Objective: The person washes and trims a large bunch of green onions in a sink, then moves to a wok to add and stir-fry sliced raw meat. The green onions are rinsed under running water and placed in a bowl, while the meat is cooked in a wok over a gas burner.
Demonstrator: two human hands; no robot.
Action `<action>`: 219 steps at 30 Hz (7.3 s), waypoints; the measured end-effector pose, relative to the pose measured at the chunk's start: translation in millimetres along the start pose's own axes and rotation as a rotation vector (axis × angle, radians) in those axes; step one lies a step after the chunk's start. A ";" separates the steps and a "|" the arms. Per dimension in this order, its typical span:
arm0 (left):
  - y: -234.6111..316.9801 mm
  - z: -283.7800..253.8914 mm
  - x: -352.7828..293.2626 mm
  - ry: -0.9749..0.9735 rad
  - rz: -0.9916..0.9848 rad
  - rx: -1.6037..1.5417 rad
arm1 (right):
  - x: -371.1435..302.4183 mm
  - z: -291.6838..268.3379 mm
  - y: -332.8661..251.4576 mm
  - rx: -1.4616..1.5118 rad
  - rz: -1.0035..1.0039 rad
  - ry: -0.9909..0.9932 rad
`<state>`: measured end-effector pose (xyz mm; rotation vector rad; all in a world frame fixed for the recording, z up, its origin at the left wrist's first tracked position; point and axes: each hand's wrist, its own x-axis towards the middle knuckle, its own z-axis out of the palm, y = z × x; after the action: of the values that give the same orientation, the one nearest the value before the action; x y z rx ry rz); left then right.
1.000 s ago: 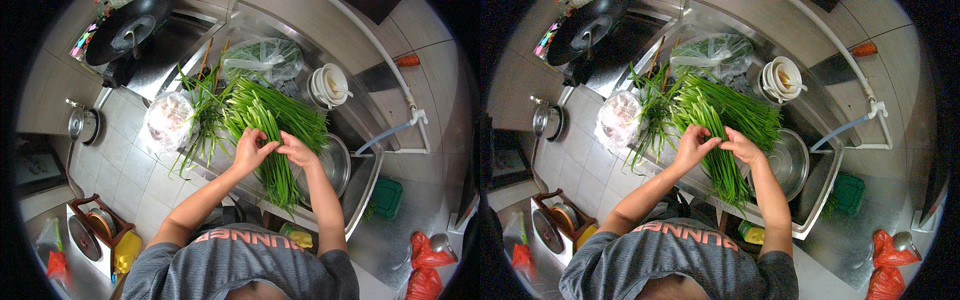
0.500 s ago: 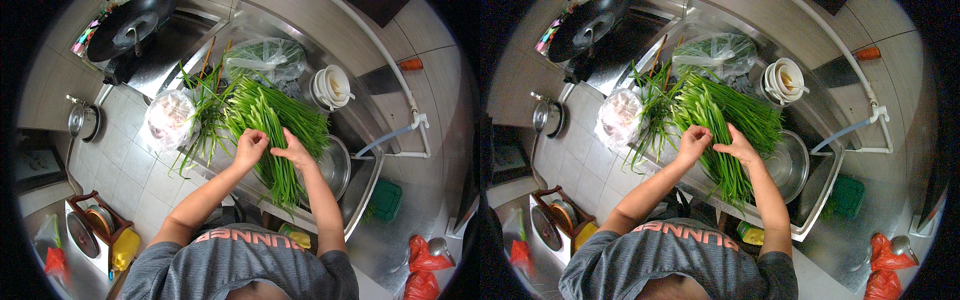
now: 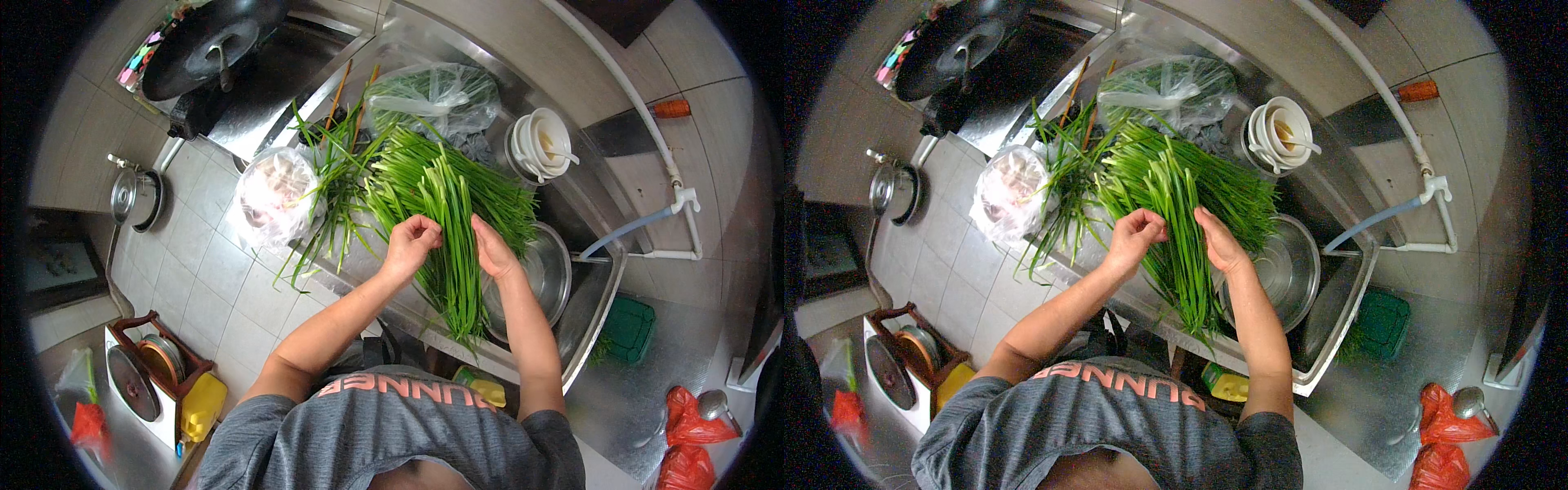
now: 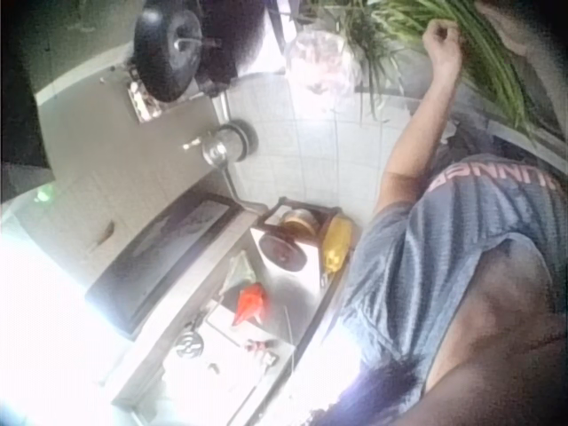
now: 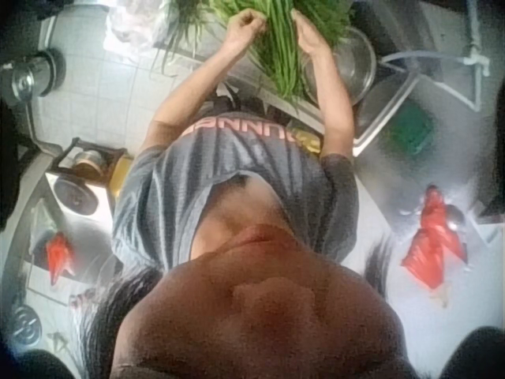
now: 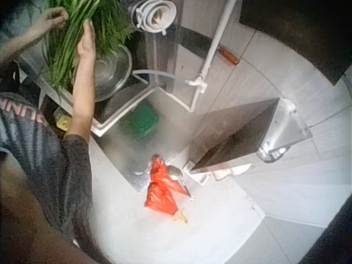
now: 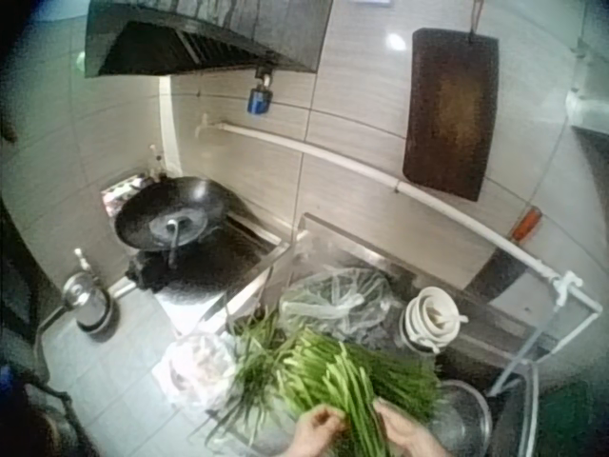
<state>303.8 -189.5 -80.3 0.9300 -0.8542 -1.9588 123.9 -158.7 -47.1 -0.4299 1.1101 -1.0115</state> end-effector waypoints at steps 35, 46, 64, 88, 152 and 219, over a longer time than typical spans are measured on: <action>30.0 1.3 17.0 0.059 0.198 0.489 | 5.0 22.0 10.0 -0.530 -0.322 0.054; 25.5 -38.0 -18.0 0.144 -0.177 0.083 | -6.4 -1.0 -15.3 -0.429 -0.135 0.101; -3.5 -14.0 -33.9 0.182 -0.406 -0.321 | 0.1 26.1 67.3 -0.414 -0.168 0.168; -19.6 106.9 -95.4 -0.059 0.305 1.071 | -125.5 -102.6 -11.4 -0.335 -0.151 0.032; 28.1 65.4 -49.2 -0.409 0.655 1.040 | -112.3 43.6 34.1 0.627 -0.615 0.234; -114.4 250.3 -73.9 -0.160 0.244 0.898 | -170.2 -229.8 -0.2 0.546 -0.188 0.130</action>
<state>85.1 -15.5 -24.5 1.0799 -1.9192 -1.4217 -94.3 26.0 -53.5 -0.0252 0.8688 -1.4700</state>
